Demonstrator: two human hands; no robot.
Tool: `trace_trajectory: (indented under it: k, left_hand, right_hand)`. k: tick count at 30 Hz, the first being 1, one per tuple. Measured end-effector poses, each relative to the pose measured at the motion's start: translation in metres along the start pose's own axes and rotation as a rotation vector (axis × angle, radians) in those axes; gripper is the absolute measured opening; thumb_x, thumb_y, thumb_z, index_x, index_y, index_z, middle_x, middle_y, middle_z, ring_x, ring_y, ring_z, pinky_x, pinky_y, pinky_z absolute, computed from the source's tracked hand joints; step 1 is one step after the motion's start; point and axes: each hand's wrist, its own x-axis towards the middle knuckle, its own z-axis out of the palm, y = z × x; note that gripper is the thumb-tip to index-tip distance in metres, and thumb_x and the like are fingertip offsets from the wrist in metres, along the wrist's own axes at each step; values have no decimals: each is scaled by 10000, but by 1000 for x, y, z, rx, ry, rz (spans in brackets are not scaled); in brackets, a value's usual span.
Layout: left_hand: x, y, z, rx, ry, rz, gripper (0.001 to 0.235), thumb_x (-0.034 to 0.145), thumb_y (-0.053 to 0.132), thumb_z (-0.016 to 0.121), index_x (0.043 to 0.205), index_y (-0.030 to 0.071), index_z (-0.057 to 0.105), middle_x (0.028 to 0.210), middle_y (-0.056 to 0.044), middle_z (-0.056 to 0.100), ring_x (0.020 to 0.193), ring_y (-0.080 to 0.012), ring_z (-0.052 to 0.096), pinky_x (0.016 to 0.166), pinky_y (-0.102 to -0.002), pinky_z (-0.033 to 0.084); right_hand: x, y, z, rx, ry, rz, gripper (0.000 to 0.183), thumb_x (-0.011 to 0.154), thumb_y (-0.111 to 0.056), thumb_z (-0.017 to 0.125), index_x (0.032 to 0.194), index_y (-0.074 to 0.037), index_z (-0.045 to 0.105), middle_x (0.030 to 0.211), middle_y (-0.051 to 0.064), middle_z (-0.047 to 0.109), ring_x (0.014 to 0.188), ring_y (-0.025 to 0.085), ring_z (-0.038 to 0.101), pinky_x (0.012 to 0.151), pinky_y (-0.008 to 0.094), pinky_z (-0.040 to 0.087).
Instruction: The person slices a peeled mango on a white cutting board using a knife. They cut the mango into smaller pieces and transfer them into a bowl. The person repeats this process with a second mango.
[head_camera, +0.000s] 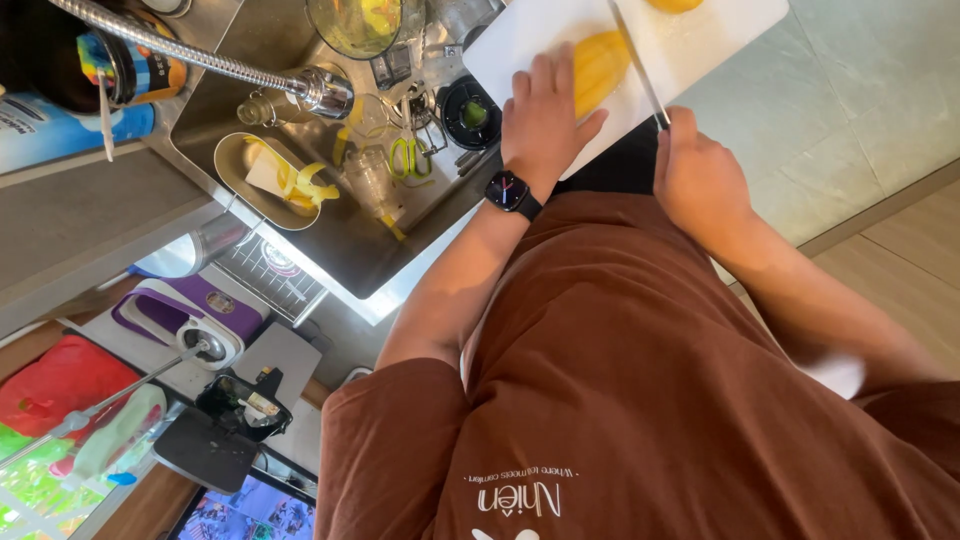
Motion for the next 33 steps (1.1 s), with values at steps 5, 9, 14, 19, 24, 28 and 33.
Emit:
trace_trajectory:
  k: [5,9,14,19,24,28,33]
  left_hand:
    - [-3,-10,4,-187,-20,112,793,929,434,798,1525,121,377,1457,-50,486,1193,-301,534,790,-436,612]
    - [-2,-8,3,-206,2,96,742,913,405,815,1488,131,436,1422,-33,507,1160,-285,554,775,-447,613]
    - [0,-7,2,-232,-9,79,737,889,405,832,1474,150,463,1424,-5,517,1169,-271,548,771,-464,609]
    - [1,-9,5,-242,7,82,744,873,415,844,1462,150,476,1417,-1,520,1178,-271,548,764,-485,600]
    - [-5,-9,8,-240,66,77,766,879,408,856,1486,159,462,1420,15,531,1201,-248,566,842,-442,597]
    - [-7,-10,17,-228,73,64,791,881,436,849,1503,169,439,1458,17,527,1254,-239,553,881,-449,598]
    - [-10,-16,13,-334,144,100,755,834,364,847,1413,67,466,1375,-93,550,1214,-315,590,931,-437,596]
  right_hand:
    - [-1,-2,6,-24,-57,-25,316,1092,-105,449,1369,47,443,761,310,654,605,575,596,499,638,428]
    - [-1,6,15,-114,-60,-41,319,1081,-91,464,1368,47,457,737,288,667,569,537,622,473,609,460]
    - [14,-20,-11,-73,-290,152,150,1042,-49,334,1164,23,383,757,319,629,623,573,580,550,622,421]
    - [49,-22,9,-36,-371,235,182,969,34,337,1147,10,365,808,301,638,677,511,618,578,593,470]
    - [37,-2,22,40,-127,13,166,1139,-132,396,1157,31,413,700,250,577,531,504,519,456,577,344]
    - [26,-3,24,14,-36,-11,168,1124,-123,400,1225,11,417,736,275,604,577,556,544,482,620,369]
    - [13,-13,17,28,-4,-1,256,1124,-151,390,1309,22,428,842,281,644,654,586,572,544,645,408]
